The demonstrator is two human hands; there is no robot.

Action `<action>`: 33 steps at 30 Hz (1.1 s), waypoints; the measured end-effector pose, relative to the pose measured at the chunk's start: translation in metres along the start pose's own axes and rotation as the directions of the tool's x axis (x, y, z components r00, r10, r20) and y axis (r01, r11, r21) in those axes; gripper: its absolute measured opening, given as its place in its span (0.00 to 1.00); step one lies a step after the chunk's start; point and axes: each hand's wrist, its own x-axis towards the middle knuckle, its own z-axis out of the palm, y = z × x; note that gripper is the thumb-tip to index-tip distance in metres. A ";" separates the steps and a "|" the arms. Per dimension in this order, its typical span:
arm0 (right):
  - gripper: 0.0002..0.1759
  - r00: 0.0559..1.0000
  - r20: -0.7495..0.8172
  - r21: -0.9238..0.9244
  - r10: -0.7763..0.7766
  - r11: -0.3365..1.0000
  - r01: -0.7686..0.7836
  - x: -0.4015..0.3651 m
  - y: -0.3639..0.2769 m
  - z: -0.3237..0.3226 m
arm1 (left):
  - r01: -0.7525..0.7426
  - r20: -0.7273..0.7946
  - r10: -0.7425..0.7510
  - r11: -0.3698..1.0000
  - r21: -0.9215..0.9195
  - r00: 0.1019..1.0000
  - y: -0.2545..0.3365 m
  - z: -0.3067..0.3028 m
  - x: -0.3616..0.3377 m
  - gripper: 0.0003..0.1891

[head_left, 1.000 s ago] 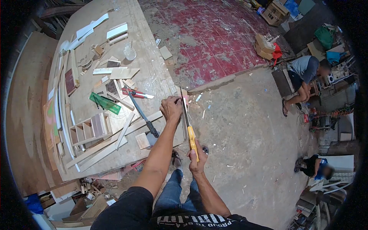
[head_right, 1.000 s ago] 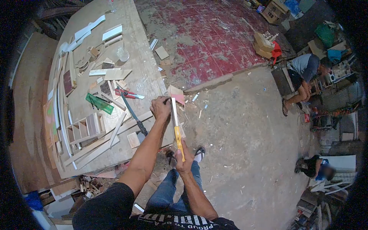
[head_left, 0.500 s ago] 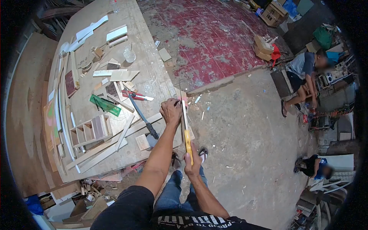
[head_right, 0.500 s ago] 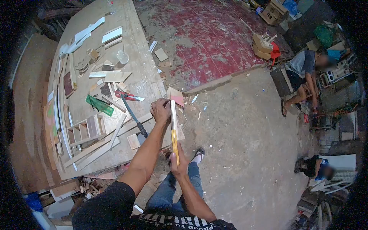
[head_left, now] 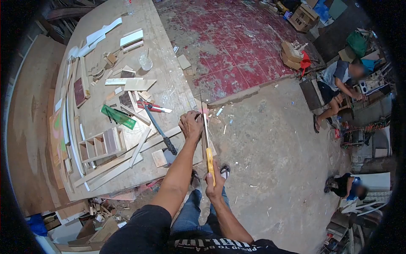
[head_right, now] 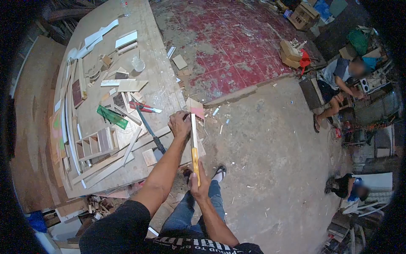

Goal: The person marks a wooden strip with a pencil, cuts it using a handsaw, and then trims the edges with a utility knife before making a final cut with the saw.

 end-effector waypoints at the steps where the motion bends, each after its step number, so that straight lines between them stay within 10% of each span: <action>1: 0.32 1.000 0.013 -0.042 -0.008 0.999 0.008 0.001 0.001 -0.001 | -0.006 -0.014 0.006 1.000 0.000 1.000 -0.002 0.002 0.000 0.12; 15: 0.30 0.992 -0.035 -0.101 -0.124 0.988 0.120 0.005 0.017 -0.018 | 0.016 -0.008 -0.016 1.000 0.015 1.000 0.006 -0.006 0.000 0.12; 21: 0.33 0.981 -0.180 0.156 0.078 0.986 -0.050 0.012 -0.022 -0.040 | -0.023 -0.003 0.024 1.000 0.012 1.000 0.007 -0.009 0.000 0.12; 33: 0.28 0.983 -0.075 0.051 0.166 0.985 -0.162 -0.040 -0.019 -0.053 | -0.199 0.061 0.201 0.980 -0.026 0.978 -0.007 -0.011 0.005 0.14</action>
